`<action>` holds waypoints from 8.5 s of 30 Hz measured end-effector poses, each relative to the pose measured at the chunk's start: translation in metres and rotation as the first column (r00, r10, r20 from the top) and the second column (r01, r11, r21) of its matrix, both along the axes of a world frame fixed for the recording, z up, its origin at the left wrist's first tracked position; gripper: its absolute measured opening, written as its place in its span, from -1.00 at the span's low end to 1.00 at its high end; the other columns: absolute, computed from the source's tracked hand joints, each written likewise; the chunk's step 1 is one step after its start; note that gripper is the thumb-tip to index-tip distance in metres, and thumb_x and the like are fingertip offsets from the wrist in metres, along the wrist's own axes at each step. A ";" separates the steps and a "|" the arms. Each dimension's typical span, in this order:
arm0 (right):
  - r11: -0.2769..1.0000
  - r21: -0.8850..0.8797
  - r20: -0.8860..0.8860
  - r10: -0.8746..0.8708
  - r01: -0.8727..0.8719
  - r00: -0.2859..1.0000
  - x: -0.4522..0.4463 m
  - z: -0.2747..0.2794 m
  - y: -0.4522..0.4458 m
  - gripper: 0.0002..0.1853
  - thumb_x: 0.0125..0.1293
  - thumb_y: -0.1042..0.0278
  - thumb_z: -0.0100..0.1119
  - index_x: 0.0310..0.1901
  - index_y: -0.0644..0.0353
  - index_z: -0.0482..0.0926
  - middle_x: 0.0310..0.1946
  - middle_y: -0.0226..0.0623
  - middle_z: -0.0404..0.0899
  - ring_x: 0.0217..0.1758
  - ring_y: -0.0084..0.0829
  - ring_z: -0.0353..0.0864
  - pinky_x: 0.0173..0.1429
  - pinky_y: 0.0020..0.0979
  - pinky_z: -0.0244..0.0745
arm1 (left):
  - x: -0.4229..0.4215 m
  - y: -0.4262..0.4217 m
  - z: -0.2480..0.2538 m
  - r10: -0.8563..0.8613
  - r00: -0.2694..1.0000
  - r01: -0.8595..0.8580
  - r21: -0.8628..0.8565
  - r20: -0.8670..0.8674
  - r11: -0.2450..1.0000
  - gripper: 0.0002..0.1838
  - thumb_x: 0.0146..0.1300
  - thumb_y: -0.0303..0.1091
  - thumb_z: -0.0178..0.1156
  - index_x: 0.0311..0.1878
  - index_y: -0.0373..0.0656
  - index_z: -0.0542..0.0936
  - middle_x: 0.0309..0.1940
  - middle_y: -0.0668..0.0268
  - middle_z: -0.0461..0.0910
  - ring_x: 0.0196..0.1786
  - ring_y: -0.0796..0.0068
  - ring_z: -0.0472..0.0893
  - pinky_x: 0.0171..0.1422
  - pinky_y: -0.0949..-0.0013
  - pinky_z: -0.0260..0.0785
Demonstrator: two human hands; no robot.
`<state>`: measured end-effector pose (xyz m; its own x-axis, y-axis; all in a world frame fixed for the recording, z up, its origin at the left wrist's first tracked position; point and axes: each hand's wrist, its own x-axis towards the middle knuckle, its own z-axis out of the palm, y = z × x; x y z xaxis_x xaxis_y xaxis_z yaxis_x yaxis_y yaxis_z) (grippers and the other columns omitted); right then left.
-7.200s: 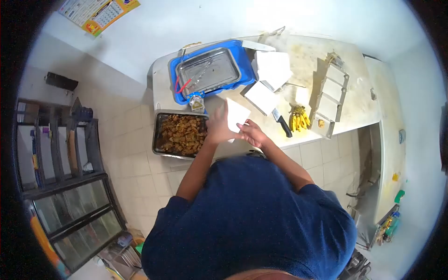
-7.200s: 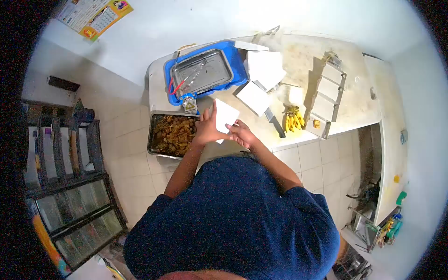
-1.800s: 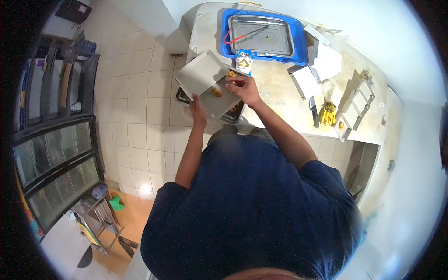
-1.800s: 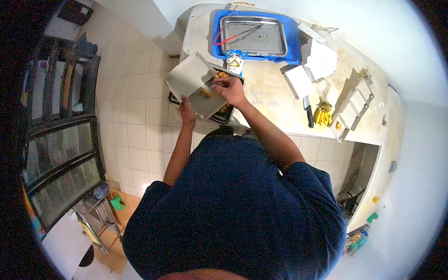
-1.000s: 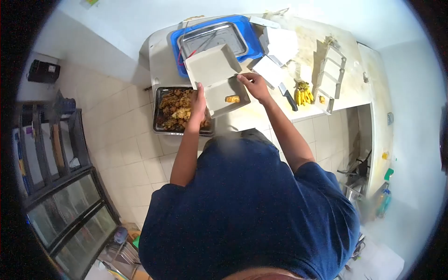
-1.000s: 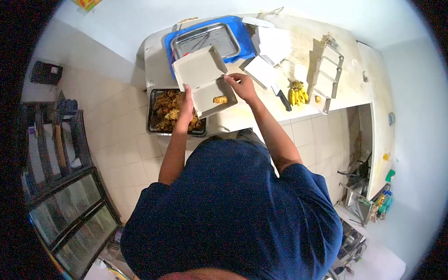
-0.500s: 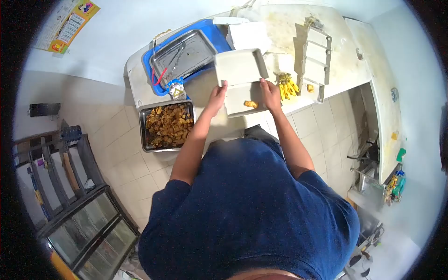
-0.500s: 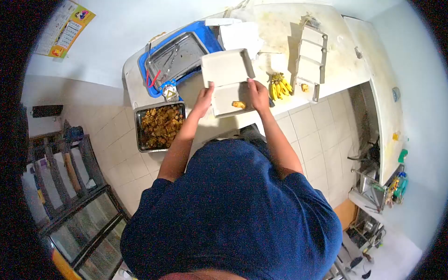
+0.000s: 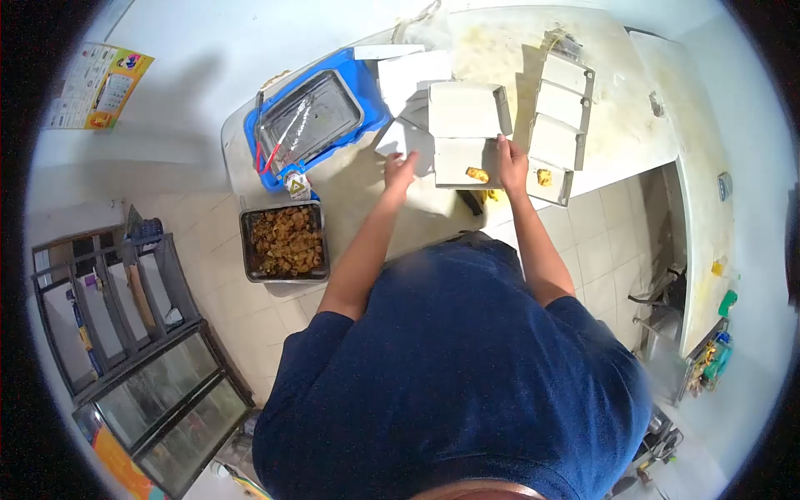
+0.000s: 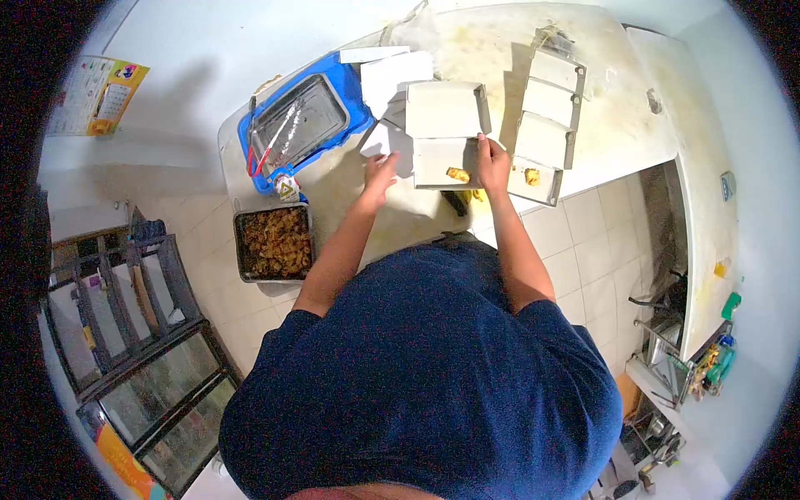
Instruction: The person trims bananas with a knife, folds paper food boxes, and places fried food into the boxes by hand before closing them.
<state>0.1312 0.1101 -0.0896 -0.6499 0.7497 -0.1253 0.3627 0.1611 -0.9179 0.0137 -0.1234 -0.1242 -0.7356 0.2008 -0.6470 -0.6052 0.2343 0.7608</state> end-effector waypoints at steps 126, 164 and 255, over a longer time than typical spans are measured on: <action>0.758 0.262 0.657 0.313 -0.597 0.686 -0.083 -0.026 0.038 0.01 -0.19 0.16 0.56 0.40 -0.17 0.26 0.48 -0.07 0.02 0.58 0.09 -0.15 0.43 0.27 0.21 | 0.054 0.005 0.017 -0.157 0.982 0.133 0.208 0.105 0.969 -0.35 0.33 -0.13 0.29 0.31 -0.22 0.22 0.12 0.11 0.45 0.11 0.21 0.55 0.10 0.09 0.53; 0.471 -0.814 -0.491 -0.247 -0.339 0.836 -0.210 0.017 0.191 -0.55 0.24 0.35 0.17 0.10 0.46 0.43 -0.01 -0.03 0.60 0.04 -0.17 0.65 0.12 -0.17 0.64 | -0.010 0.075 0.044 -0.478 0.860 0.367 0.435 0.178 0.822 -0.29 0.32 -0.24 0.27 0.43 -0.14 0.16 0.27 0.18 0.40 0.18 0.26 0.55 0.09 0.15 0.56; 0.983 0.181 -0.262 0.084 -0.037 0.961 -0.033 0.007 0.019 -0.26 -0.06 0.33 0.53 0.08 0.26 0.23 -0.10 -0.14 0.36 -0.06 -0.30 0.44 0.04 -0.27 0.44 | 0.054 0.014 0.083 -0.145 0.988 0.107 0.408 0.062 0.907 -0.35 0.37 -0.18 0.23 0.42 -0.08 0.18 0.24 0.21 0.42 0.22 0.23 0.51 0.15 0.05 0.51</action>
<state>0.0982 0.1290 -0.0823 -0.6865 0.7026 0.1875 0.0924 0.3400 -0.9359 0.0674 -0.1099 -0.0413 -0.6304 0.5448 -0.5530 -0.6601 -0.0013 0.7511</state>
